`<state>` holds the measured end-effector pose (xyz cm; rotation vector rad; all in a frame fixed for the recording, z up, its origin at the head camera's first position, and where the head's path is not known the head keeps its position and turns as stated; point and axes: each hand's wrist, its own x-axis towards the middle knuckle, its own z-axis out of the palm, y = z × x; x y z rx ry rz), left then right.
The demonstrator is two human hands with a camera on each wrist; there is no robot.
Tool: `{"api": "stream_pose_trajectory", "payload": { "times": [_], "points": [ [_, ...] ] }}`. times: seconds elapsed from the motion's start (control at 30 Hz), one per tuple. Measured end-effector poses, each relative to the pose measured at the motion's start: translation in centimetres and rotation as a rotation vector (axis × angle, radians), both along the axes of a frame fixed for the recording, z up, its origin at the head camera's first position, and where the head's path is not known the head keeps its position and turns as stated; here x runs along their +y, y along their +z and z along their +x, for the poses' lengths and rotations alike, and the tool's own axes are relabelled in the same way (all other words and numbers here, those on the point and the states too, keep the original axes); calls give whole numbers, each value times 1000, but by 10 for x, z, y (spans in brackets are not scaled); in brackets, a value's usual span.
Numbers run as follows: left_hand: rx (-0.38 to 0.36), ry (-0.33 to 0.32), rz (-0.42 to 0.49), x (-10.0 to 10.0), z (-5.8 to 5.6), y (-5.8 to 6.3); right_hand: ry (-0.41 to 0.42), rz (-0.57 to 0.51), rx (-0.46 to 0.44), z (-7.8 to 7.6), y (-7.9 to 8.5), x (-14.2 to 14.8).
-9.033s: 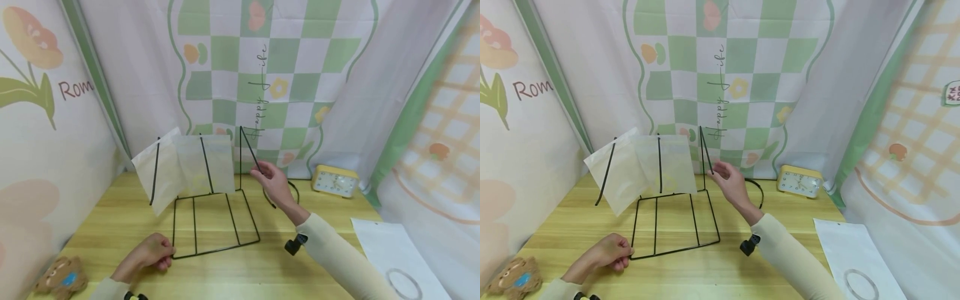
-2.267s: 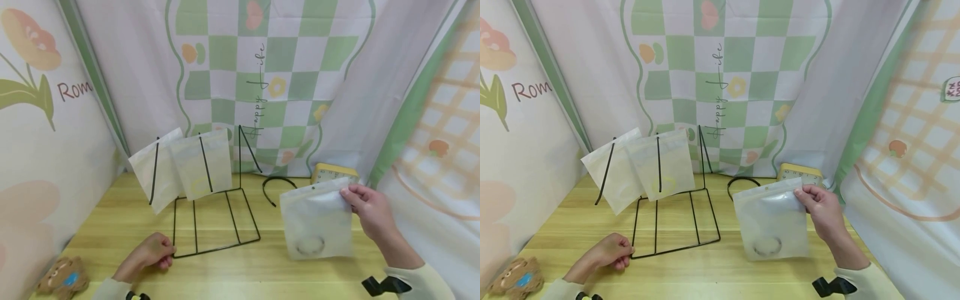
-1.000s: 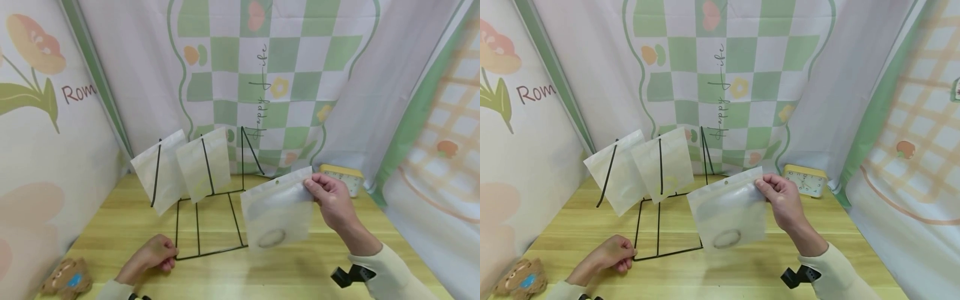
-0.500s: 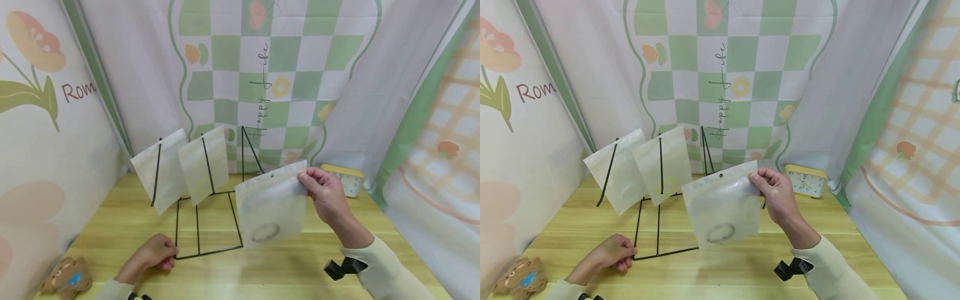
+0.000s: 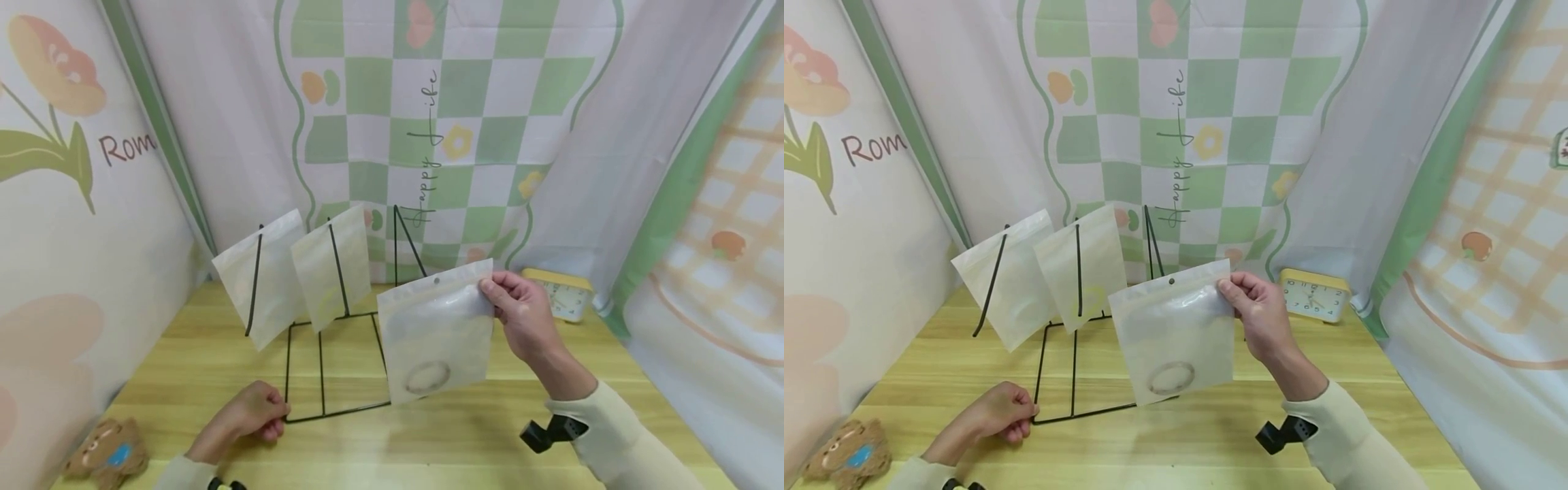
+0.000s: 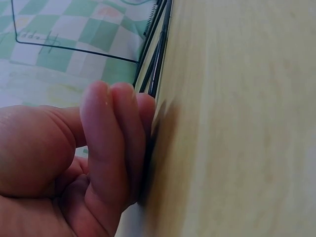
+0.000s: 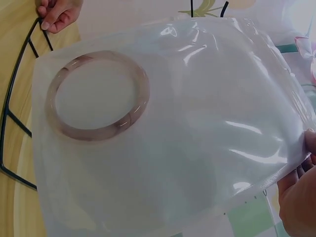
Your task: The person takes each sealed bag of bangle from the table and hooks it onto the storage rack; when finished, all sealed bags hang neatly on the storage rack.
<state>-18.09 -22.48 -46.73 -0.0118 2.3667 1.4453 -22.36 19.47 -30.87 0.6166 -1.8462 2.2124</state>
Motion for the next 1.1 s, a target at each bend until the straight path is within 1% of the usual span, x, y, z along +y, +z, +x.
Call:
{"api": "stream_pose_trajectory", "payload": {
  "times": [0.1,0.33,0.63,0.83,0.97,1.1],
  "points": [
    [-1,1,-4,0,0,0,-2,-10,-5,-2,-1,-2],
    [2,-11,4,-1,0,0,-36,-1,-19,-3,-4,-7],
    [2,-12,9,0,0,0,-21,-12,-20,-8,-7,-11],
    [-5,-3,-10,0,-2,0,-57,19,-59,-12,-4,-11],
    [-7,-1,-12,-1,-2,-1,-76,29,-80,-17,-4,-12],
    [0,-1,2,-1,-1,-1,-94,43,-94,-25,-4,-15]
  ]
}}
